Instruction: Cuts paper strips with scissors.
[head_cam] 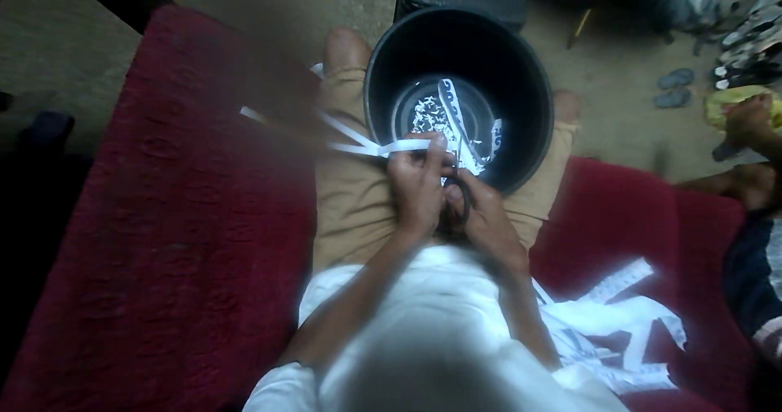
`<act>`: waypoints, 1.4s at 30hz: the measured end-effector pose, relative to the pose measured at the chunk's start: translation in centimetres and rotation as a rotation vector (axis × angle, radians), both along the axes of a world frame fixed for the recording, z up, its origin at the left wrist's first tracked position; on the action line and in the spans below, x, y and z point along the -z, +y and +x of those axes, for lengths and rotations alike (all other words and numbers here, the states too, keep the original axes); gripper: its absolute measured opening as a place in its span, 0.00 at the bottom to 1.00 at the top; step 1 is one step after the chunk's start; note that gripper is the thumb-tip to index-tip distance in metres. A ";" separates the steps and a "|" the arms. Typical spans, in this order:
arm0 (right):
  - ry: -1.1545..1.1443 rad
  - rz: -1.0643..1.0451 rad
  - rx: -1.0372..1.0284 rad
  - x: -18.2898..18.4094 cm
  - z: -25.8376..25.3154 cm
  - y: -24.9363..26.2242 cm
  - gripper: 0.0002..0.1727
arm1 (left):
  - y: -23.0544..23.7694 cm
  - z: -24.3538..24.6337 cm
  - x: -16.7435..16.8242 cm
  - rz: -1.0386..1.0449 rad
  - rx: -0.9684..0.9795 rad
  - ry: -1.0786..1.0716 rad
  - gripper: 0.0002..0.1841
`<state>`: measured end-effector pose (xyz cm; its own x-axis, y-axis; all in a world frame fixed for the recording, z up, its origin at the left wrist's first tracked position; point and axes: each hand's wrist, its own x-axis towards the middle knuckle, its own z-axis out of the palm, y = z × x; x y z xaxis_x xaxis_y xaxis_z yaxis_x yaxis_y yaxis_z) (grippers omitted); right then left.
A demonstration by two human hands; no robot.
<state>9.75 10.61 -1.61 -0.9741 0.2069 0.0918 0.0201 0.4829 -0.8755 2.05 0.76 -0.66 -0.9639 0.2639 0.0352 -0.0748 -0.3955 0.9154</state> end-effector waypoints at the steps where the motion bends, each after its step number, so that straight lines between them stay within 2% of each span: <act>1: 0.002 -0.003 0.000 0.0 0.0 0.0 0.25 | 0.0 0.0 0.0 0.001 0.001 0.000 0.07; 24: 0.023 -0.016 0.000 0.4 -0.1 0.1 0.25 | 0.0 0.0 0.1 0.006 -0.002 -0.009 0.07; 31: -0.023 -0.085 0.007 0.3 0.2 0.1 0.16 | -0.3 0.0 0.3 -0.036 0.011 -0.001 0.09; 33: -0.091 -0.176 0.032 0.0 0.3 -0.1 0.16 | -0.4 -0.1 0.7 -0.060 0.015 -0.003 0.11; 35: -0.125 -0.390 0.024 -0.7 0.2 -0.2 0.19 | 0.0 -0.7 0.8 -0.031 -0.021 -0.037 0.10; 38: -0.101 -0.735 -0.076 -1.3 0.4 0.0 0.37 | 0.4 -1.3 0.9 0.032 -0.059 -0.101 0.08; 42: -0.106 -0.800 -0.089 -1.1 0.4 0.1 0.35 | 0.5 -1.4 0.5 0.109 -0.072 -0.184 0.06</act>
<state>10.11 10.71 -0.46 -0.9852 0.0922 -0.1447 0.1131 -0.2853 -0.9517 0.61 1.22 -1.17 -0.9729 0.1988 -0.1184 -0.2048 -0.5019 0.8404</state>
